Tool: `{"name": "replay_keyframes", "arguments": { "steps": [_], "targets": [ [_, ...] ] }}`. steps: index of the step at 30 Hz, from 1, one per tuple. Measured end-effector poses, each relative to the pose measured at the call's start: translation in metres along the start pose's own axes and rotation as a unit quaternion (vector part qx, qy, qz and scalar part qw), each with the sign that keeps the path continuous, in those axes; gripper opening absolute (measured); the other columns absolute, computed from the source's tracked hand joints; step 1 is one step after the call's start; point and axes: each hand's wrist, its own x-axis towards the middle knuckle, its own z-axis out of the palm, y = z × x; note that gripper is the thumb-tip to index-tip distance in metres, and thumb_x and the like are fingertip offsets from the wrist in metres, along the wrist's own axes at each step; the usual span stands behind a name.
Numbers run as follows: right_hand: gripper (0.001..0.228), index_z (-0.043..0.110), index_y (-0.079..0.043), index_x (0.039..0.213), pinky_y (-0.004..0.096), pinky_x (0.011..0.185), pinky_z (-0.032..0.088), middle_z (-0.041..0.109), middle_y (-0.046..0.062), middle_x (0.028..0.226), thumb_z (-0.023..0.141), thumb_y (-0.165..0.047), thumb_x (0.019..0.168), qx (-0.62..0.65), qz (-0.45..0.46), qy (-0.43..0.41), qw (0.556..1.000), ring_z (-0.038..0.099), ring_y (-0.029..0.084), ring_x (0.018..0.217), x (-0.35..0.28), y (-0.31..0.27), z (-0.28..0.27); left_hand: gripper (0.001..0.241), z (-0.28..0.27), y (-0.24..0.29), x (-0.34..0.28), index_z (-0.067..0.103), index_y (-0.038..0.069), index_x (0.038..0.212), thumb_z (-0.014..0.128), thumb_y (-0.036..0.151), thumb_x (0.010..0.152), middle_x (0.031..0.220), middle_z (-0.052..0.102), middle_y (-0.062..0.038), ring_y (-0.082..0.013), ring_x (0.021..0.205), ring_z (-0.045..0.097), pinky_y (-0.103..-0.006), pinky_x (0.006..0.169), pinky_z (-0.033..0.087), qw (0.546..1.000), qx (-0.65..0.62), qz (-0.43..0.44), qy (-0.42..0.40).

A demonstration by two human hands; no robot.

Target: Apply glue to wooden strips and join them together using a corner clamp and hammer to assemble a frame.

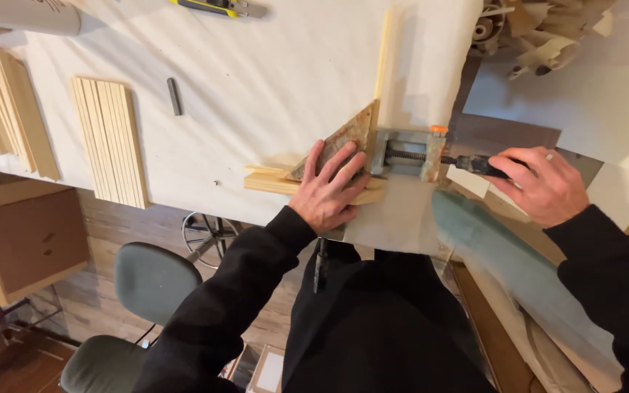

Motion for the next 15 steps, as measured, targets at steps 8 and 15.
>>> {"name": "replay_keyframes", "arguments": {
  "steps": [8, 15],
  "targets": [
    [0.022, 0.058, 0.000, 0.105, 0.030, 0.061, 0.040, 0.055, 0.006, 0.082, 0.057, -0.021, 0.113, 0.411, 0.328, -0.144, 0.838, 0.047, 0.018, 0.069, -0.033, 0.029, 0.041, 0.067, 0.001, 0.003, -0.005, 0.066, 0.011, 0.133, 0.081, 0.032, 0.071, 0.157, 0.040, -0.012, -0.0334, 0.154, 0.032, -0.0725, 0.121, 0.021, 1.000, -0.010, -0.005, -0.004],
    [0.032, 0.068, -0.003, 0.112, 0.034, 0.067, 0.053, 0.070, 0.012, 0.095, 0.077, -0.024, 0.091, 0.045, 0.009, -0.001, 0.999, 0.065, 0.024, 0.076, 0.012, 0.001, -0.008, 0.065, -0.001, 0.000, 0.000, 0.067, 0.010, 0.131, 0.081, 0.031, 0.072, 0.156, 0.042, -0.014, -0.0328, 0.154, 0.031, -0.0716, 0.122, 0.021, 1.000, -0.001, -0.003, -0.010]
  ]
}}
